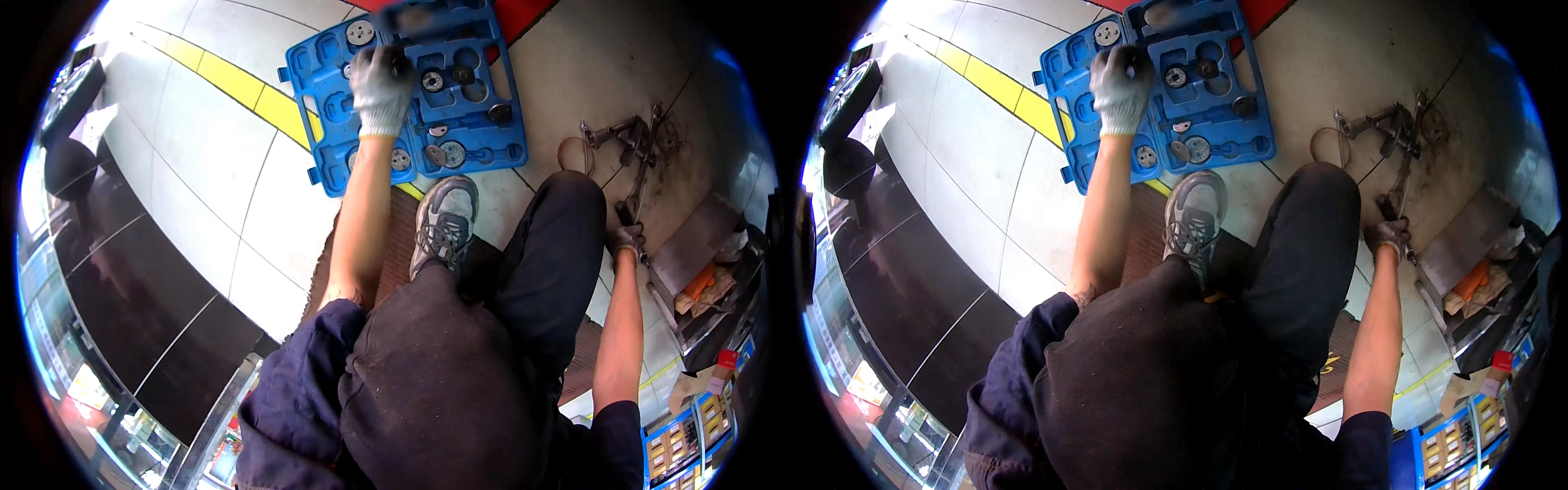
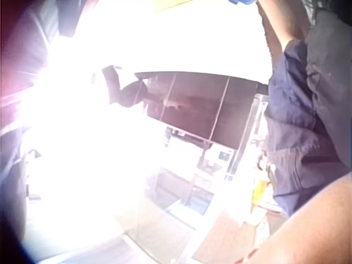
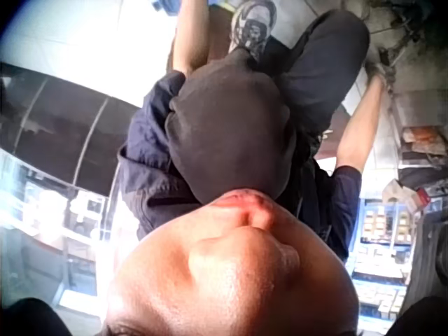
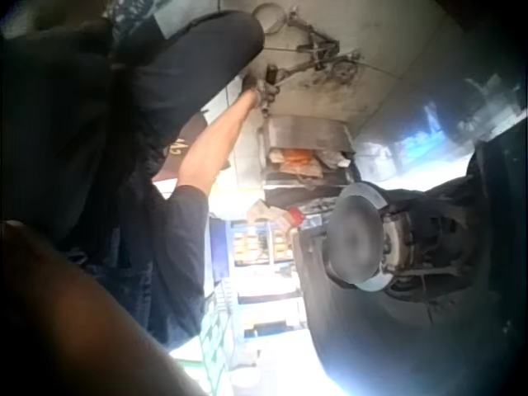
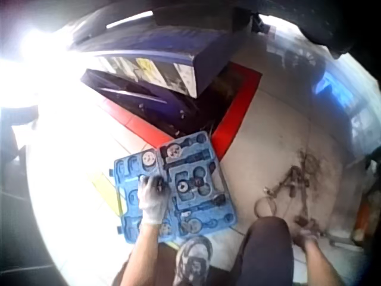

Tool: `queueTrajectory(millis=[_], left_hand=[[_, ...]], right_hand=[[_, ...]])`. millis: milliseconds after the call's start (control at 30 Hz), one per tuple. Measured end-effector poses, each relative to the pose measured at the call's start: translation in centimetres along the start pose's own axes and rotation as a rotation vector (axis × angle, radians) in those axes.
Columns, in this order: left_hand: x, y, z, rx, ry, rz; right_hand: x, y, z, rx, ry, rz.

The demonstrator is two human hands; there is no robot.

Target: The person sits on the floor and selects various metal discs and rings from a blue organizer case. They use a socket wrench and a spanner to tighten and adjust components, assembling them into a small mechanical assembly.

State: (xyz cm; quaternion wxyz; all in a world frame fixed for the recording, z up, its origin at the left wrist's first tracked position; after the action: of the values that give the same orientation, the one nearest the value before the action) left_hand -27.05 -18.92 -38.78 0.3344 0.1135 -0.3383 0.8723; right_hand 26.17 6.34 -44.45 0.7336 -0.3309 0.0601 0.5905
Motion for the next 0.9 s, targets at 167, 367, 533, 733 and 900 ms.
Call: queueTrajectory(millis=[167, 367, 533, 733, 900], left_hand=[[-8.3, 1.8, 3.8, 0.236, 0.075, 0.153], [-8.9, -2.8, 4.1, 0.125, 0.195, 0.003], [-9.2, -3.9, 2.9, 0.129, 0.471, 0.093], [-7.5, -2.4, 2.6, -0.144, 0.518, 0.197], [-2.5, -3.7, 2.1, -0.370, 0.467, 0.450]], right_hand=[[-3.2, 1.7, 2.0, 0.002, 0.086, 0.017], [-1.0, 0.5, 0.1, 0.033, 0.014, -0.030], [-3.5, 2.0, 2.0, -0.010, 0.070, 0.006], [-1.9, 1.4, 1.2, -0.035, 0.025, 0.025], [2.8, -1.1, -1.9, 0.020, 0.055, 0.017]])
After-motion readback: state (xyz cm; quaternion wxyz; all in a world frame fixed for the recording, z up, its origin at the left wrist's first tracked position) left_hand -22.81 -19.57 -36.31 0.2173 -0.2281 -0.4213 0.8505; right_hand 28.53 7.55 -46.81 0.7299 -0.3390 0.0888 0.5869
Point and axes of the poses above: each hand's wrist, its own x-axis towards the middle knuckle, its own z-axis out of the back of the hand, y = z × x, the point moved 4 cm from there along x, towards the middle knuckle, and after that the axes turned 3 degrees about x, right-handed, at the moved point
